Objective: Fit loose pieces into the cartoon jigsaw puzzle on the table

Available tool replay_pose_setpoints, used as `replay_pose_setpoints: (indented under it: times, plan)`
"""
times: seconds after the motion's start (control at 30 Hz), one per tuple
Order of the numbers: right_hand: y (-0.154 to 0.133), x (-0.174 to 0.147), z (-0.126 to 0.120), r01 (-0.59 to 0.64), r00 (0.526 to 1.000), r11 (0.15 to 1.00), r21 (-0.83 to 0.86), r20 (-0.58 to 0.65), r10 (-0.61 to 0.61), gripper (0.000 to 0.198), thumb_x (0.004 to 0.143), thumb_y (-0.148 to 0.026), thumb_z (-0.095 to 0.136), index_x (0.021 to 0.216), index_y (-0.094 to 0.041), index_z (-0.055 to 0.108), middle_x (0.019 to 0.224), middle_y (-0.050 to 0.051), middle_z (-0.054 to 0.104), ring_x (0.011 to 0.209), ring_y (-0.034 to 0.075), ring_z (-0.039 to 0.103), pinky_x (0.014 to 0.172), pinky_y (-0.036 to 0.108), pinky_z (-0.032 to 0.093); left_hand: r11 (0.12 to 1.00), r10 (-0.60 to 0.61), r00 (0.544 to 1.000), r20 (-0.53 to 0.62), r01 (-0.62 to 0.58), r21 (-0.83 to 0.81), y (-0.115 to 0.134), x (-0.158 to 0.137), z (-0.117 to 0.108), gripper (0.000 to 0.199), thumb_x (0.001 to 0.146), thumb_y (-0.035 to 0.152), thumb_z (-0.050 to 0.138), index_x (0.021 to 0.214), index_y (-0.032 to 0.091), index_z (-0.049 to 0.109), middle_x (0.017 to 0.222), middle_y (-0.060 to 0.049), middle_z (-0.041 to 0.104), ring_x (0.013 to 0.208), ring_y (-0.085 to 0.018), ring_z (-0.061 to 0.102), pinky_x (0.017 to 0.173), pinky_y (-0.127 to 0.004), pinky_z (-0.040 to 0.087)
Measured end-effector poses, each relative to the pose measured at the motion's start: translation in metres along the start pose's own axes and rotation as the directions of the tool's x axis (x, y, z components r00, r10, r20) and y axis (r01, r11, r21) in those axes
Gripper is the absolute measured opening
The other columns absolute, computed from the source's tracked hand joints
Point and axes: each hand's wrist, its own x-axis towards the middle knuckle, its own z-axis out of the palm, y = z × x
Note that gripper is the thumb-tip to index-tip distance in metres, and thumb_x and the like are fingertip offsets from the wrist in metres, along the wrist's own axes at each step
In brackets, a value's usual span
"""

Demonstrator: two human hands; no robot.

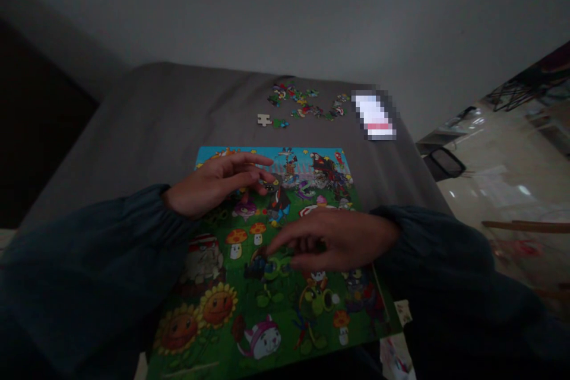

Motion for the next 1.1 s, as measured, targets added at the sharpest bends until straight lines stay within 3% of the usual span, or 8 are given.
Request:
replay_pose_setpoints:
  times: [0.3, 0.47, 0.63, 0.73, 0.8, 0.9, 1.0, 1.1]
  plan:
    - [0.0093, 0.0016, 0.0021, -0.009, 0.999, 0.995, 0.103, 0.045, 0.005, 0.036, 0.086, -0.028, 0.065, 0.116, -0.01, 0.06, 0.09, 0.007, 0.071, 0.076, 0.011, 0.068, 0.068, 0.02, 0.053, 0.999, 0.014, 1.0, 0.008, -0.014, -0.047, -0.0011, 0.0005, 0.0003, 0.025, 0.086, 0.028, 0.06, 0.11, 0.021, 0.061, 0.1, -0.003, 0.072, 0.079, -0.013, 0.068, 0.074, -0.024, 0.052]
    - [0.0061, 0.0014, 0.0021, 0.098, 0.995, 0.995, -0.022, -0.017, -0.099, 0.022, 0.088, -0.027, 0.061, 0.103, -0.011, 0.064, 0.078, 0.002, 0.064, 0.067, 0.009, 0.06, 0.066, 0.022, 0.049, 0.999, 0.022, 1.0, -0.016, -0.023, -0.022, -0.0023, 0.0001, 0.0003, 0.027, 0.086, 0.028, 0.061, 0.111, 0.019, 0.062, 0.097, -0.003, 0.072, 0.079, -0.014, 0.067, 0.069, -0.023, 0.052]
    - [0.0024, 0.0009, 0.0024, 0.176, 0.984, 0.981, -0.085, 0.0, -0.177, 0.022, 0.08, -0.006, 0.055, 0.101, -0.008, 0.061, 0.082, 0.002, 0.058, 0.065, 0.008, 0.051, 0.064, 0.021, 0.046, 0.999, 0.029, 1.0, -0.005, -0.029, -0.039, -0.0027, 0.0002, 0.0001, 0.026, 0.084, 0.028, 0.063, 0.109, 0.021, 0.063, 0.094, -0.002, 0.072, 0.077, -0.013, 0.067, 0.066, -0.021, 0.05]
    - [0.0017, 0.0016, 0.0018, 0.243, 0.969, 0.959, -0.146, -0.014, -0.248, 0.031, 0.076, 0.004, 0.048, 0.101, -0.009, 0.062, 0.091, 0.005, 0.061, 0.076, 0.01, 0.054, 0.074, 0.023, 0.046, 0.999, 0.022, 1.0, -0.005, -0.022, -0.029, -0.0022, 0.0002, 0.0002, 0.026, 0.084, 0.029, 0.063, 0.11, 0.021, 0.063, 0.093, -0.002, 0.072, 0.077, -0.013, 0.067, 0.063, -0.021, 0.05]
    - [0.002, 0.002, 0.0015, 0.252, 0.964, 0.951, -0.177, -0.038, -0.263, 0.035, 0.081, 0.003, 0.044, 0.108, -0.01, 0.062, 0.098, 0.007, 0.063, 0.084, 0.012, 0.056, 0.081, 0.026, 0.045, 0.999, 0.024, 1.0, 0.006, -0.024, -0.036, -0.0021, 0.0, 0.0003, 0.028, 0.085, 0.029, 0.062, 0.111, 0.02, 0.063, 0.096, -0.003, 0.072, 0.076, -0.013, 0.066, 0.06, -0.021, 0.049]
    - [0.0035, 0.002, 0.0017, 0.161, 0.982, 0.971, -0.176, -0.073, -0.176, 0.032, 0.091, -0.008, 0.045, 0.121, -0.011, 0.055, 0.098, 0.007, 0.065, 0.083, 0.012, 0.059, 0.077, 0.026, 0.048, 0.998, 0.025, 1.0, 0.015, -0.024, -0.05, -0.002, -0.0003, 0.0001, 0.027, 0.085, 0.028, 0.062, 0.111, 0.021, 0.063, 0.097, -0.003, 0.071, 0.076, -0.012, 0.065, 0.059, -0.02, 0.048]
    - [0.0056, 0.0021, 0.002, 0.119, 0.986, 0.979, -0.167, -0.093, -0.136, 0.023, 0.093, -0.016, 0.05, 0.113, -0.01, 0.058, 0.096, 0.007, 0.066, 0.082, 0.012, 0.06, 0.075, 0.026, 0.049, 0.999, 0.01, 1.0, 0.002, -0.01, -0.043, -0.0016, -0.0003, -0.0003, 0.026, 0.085, 0.029, 0.062, 0.109, 0.021, 0.064, 0.093, -0.001, 0.071, 0.076, -0.012, 0.066, 0.059, -0.019, 0.048]
    - [0.0065, 0.0029, 0.0015, 0.195, 0.973, 0.963, -0.185, -0.088, -0.214, 0.02, 0.094, -0.013, 0.049, 0.108, -0.011, 0.063, 0.103, 0.008, 0.065, 0.096, 0.013, 0.06, 0.087, 0.027, 0.048, 0.999, 0.004, 1.0, -0.006, -0.005, -0.034, -0.0013, 0.0004, -0.0006, 0.027, 0.084, 0.03, 0.064, 0.109, 0.021, 0.064, 0.089, -0.001, 0.071, 0.076, -0.013, 0.066, 0.061, -0.02, 0.048]
